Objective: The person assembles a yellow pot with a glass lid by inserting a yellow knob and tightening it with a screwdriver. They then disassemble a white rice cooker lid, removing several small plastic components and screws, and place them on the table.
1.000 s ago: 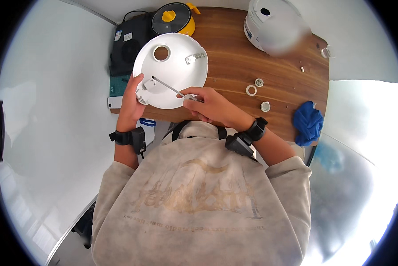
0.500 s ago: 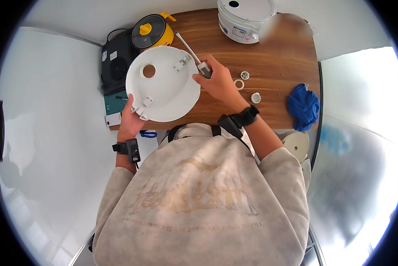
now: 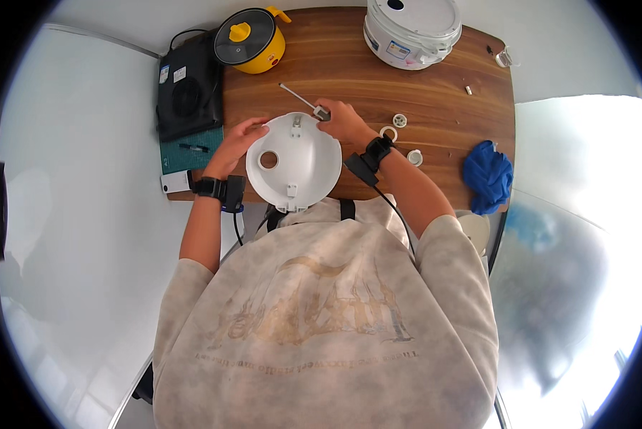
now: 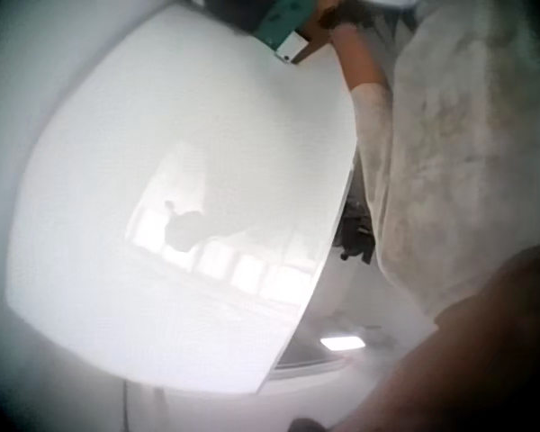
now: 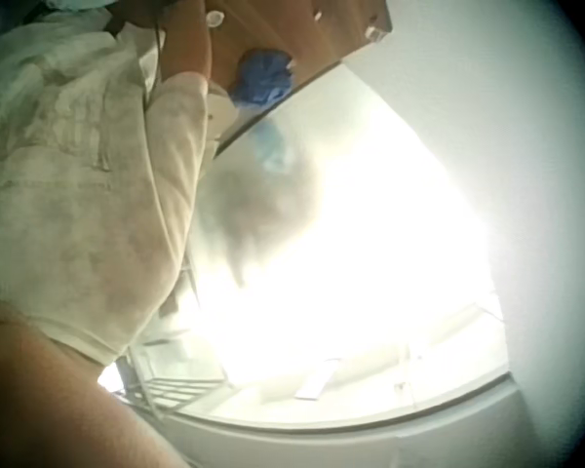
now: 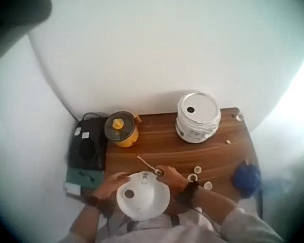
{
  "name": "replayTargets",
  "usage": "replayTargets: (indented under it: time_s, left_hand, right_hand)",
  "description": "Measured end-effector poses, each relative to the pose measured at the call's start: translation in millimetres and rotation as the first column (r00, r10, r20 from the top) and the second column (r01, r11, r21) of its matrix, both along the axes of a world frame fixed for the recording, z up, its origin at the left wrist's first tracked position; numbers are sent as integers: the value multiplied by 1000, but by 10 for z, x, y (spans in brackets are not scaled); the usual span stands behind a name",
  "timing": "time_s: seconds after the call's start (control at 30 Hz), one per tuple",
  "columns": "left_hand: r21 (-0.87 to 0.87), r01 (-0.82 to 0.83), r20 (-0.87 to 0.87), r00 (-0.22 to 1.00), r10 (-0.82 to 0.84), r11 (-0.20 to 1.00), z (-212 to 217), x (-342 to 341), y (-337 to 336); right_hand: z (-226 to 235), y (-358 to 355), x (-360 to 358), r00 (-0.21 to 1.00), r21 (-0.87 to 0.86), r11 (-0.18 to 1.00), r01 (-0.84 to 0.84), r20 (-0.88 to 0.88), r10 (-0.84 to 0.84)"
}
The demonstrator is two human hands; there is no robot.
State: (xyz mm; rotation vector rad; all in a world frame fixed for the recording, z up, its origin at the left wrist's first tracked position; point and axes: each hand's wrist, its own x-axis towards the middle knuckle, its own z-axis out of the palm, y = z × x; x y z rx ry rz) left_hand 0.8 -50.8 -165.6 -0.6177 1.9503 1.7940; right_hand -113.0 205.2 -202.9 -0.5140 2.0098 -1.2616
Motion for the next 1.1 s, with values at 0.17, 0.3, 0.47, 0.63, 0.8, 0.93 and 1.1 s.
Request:
replayTargets:
  time_s: [0.17,0.3,0.47,0.63,0.8,0.93,1.1]
  left_hand:
    - [-117,191,55,981,-186,975,-269,-97,167]
    - [-222,184,26,983,-183,957,-487,-109,201]
    - [-380,169,2,983,-181,909,-676,-60,172]
    - [-377,210,34,976,-213,902,-725,-134,201]
    - [-410,240,33,968,-248,880,-810,-168,166]
    - [-422,235,48,970,-237,876,-1011,-107,85]
    - [-482,245,90,969,-231,841,-1041,-123,93]
  right_hand:
    - [-55,-19,57,991,3,1000,-4,132,4]
    - [3,94,176,972,98,977,192,119,-203]
    - [234,413,293,974,217,962,164,117,-192]
    - [81,480,579,984,56,998,-19,-176,28]
    - [53,424,609,984,103,995,-8,-178,27]
    - [118,434,633,991,126,992,-5,-135,22]
    - [55,440,627,994,151,988,-16,-109,33]
